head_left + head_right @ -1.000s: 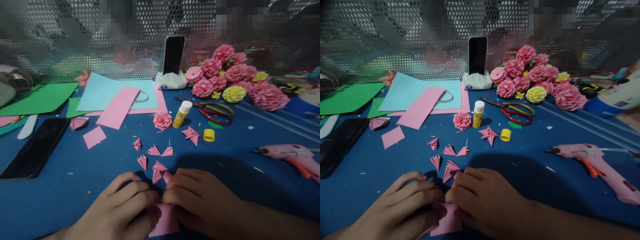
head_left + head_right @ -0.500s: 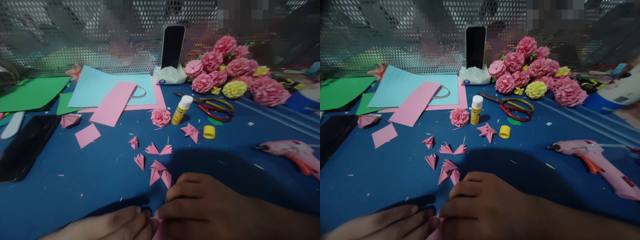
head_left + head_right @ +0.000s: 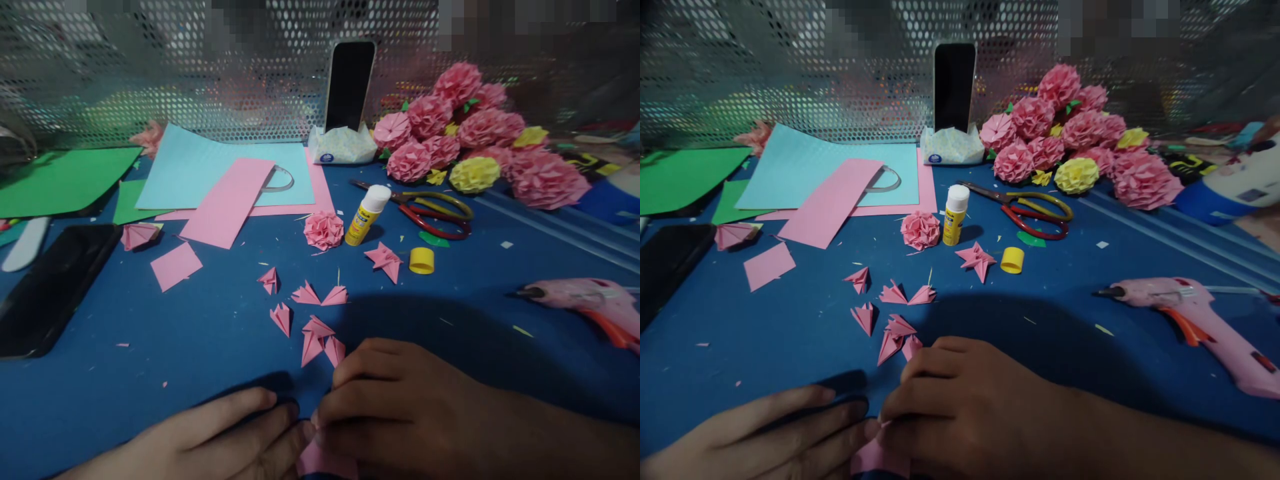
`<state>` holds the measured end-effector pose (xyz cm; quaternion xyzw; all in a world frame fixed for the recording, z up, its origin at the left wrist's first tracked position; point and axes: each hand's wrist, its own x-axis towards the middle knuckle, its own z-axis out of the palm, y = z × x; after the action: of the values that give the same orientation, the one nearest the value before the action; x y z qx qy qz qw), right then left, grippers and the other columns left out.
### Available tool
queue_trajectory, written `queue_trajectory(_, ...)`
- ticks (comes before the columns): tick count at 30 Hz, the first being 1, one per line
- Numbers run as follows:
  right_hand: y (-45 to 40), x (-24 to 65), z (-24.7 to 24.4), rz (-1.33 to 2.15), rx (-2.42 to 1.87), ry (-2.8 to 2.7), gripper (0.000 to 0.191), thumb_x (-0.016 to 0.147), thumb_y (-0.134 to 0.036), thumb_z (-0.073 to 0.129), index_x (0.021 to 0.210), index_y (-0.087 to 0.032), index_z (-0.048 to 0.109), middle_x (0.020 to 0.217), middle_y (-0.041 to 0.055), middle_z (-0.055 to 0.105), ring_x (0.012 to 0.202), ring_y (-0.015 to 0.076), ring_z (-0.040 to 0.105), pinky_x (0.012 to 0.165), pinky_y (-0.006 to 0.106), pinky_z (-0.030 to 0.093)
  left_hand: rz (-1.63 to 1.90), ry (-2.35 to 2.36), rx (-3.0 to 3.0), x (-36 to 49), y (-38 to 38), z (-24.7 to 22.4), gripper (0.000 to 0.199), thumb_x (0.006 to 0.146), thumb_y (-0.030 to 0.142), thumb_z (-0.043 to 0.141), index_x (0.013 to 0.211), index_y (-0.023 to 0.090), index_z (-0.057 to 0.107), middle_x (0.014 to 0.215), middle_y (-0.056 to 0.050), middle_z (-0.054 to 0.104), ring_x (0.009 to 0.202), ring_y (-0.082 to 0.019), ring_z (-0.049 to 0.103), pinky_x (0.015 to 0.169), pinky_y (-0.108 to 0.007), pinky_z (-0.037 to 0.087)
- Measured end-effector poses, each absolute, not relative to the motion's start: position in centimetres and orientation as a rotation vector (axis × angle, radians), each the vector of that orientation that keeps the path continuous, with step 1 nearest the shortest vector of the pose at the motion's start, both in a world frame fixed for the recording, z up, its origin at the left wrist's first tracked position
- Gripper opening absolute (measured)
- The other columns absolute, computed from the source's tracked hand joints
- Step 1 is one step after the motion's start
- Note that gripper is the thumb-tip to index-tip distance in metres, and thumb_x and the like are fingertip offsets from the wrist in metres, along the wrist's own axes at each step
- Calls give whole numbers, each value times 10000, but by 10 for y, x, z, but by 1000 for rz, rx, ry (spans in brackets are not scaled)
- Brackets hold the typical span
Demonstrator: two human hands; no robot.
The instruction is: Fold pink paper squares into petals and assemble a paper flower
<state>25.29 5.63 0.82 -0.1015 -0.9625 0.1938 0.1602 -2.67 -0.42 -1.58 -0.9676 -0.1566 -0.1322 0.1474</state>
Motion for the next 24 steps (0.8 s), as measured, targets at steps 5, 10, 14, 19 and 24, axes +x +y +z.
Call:
queue_trajectory(5, 57, 253, 6, 575, -249, -2730, 234, 1046, -208, 490, 962, -170, 705, 1126, -38, 708, 970, 108, 599, 872, 302, 445, -377, -439, -2802, -25, -3, -11, 434, 1062, 145, 313, 1219, 333, 672, 1354, 93, 599, 1208, -93, 545, 1100, -237, 414)
queue_trajectory(10, 57, 253, 5, 534, -274, -2712, 197, 1037, -213, 516, 999, -183, 707, 1141, -47, 700, 995, 111, 574, 879, 311, 447, -406, -448, -2812, -23, -3, -9, 413, 1067, 154, 325, 1194, 319, 682, 1325, 89, 617, 1189, -93, 553, 1082, -236, 428)
queue_trajectory(14, 57, 254, 5, 566, -333, -2709, 215, 1042, -226, 497, 992, -201, 704, 1160, -64, 692, 1020, 141, 542, 890, 316, 430, -359, -439, -2824, -26, -5, -13, 406, 1059, 148, 333, 1245, 312, 655, 1364, 72, 589, 1204, -104, 540, 1124, -266, 396)
queue_trajectory(19, 58, 255, 6, 634, -354, -2724, 234, 1047, -212, 464, 998, -222, 692, 1172, -58, 680, 1057, 153, 527, 926, 309, 398, -387, -452, -2809, -30, -7, -18, 343, 1054, 211, 399, 1249, 327, 656, 1380, 74, 574, 1225, -114, 527, 1200, -303, 303)
queue_trajectory(24, 61, 255, 8, 697, -360, -2748, 198, 1027, -210, 495, 1015, -234, 691, 1183, -50, 670, 1044, 158, 518, 904, 305, 397, -264, -401, -2824, -32, -9, -22, 332, 1018, 297, 491, 1333, 322, 593, 1469, 58, 497, 1283, -142, 483, 1217, -337, 290)
